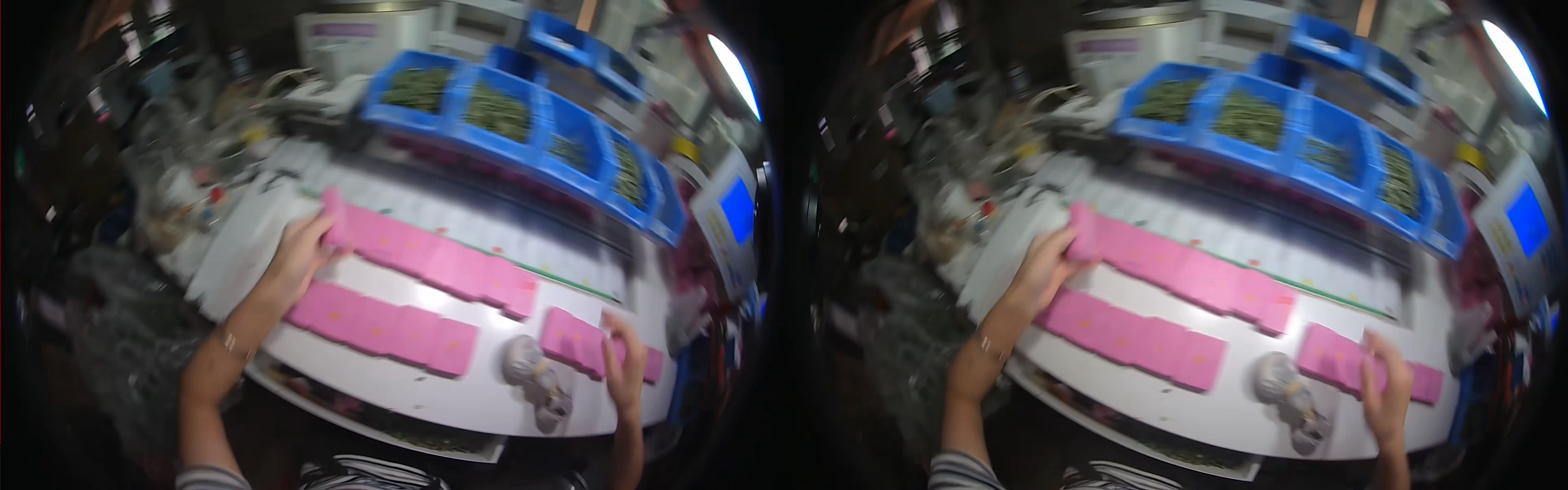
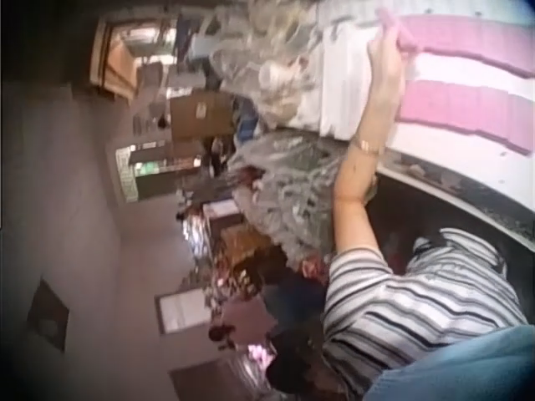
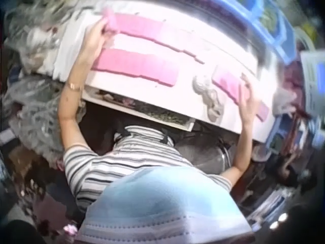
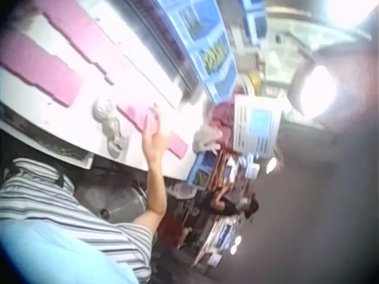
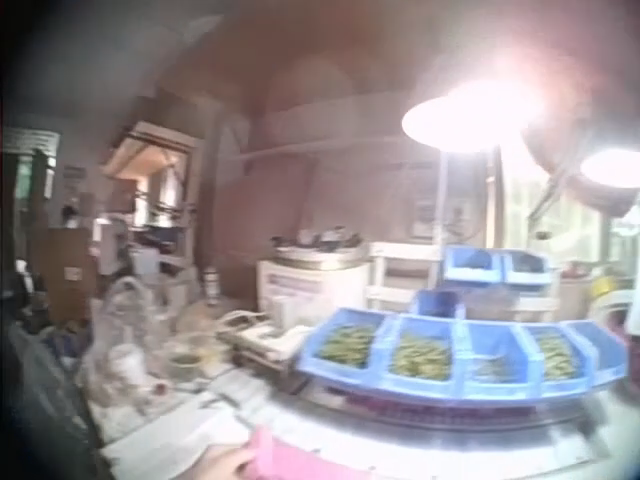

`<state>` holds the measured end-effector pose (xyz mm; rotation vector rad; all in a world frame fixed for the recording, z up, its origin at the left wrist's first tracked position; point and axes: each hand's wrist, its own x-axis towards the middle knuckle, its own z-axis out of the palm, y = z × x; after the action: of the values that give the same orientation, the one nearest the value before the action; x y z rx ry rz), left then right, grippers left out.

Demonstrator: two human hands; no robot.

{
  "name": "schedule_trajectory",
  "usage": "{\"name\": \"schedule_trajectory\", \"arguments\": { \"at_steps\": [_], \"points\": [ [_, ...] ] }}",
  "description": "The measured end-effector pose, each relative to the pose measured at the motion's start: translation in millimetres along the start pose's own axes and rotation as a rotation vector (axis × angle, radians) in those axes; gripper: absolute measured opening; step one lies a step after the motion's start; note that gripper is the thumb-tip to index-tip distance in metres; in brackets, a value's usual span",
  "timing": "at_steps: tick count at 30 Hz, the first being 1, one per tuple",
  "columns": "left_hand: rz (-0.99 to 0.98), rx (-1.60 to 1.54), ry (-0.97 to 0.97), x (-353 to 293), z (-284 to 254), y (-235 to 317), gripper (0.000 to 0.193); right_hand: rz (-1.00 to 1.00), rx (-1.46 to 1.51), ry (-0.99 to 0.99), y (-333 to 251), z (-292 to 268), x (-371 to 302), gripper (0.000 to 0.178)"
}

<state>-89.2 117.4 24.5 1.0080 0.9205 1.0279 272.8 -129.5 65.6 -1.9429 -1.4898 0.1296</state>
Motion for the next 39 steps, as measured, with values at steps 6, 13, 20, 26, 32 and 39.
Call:
{"name": "schedule_trajectory", "arguments": {
  "at_steps": [6,13,20,26,32,39],
  "points": [
    [0.430,0.897,0.479,133.3,-76.9,35.1,0.021,-0.335,-0.050,-0.451,-91.7,88.6,-31.9,0.059],
    [0.353,1.295,0.605,195.4,-83.7,12.8,0.017,-0.285,-0.090,-0.508,-97.6,133.1,-24.5,0.082],
    [0.386,1.574,0.528,203.0,-71.9,8.0,0.038,-0.240,0.035,-0.387,-88.4,134.5,-17.8,0.080],
    [0.156,0.878,-0.337,44.9,44.3,8.0,0.024,-0.161,0.129,-0.264,-108.9,116.6,-4.5,0.085],
    [-0.128,0.401,-0.774,-94.4,100.6,-29.2,0.048,-0.370,0.202,0.020,-113.5,126.5,-18.7,0.088],
    [-0.454,-0.184,-0.561,-121.7,107.2,-58.9,0.058,-0.413,0.130,0.194,-115.7,129.9,-43.5,0.072]
  ]
}}
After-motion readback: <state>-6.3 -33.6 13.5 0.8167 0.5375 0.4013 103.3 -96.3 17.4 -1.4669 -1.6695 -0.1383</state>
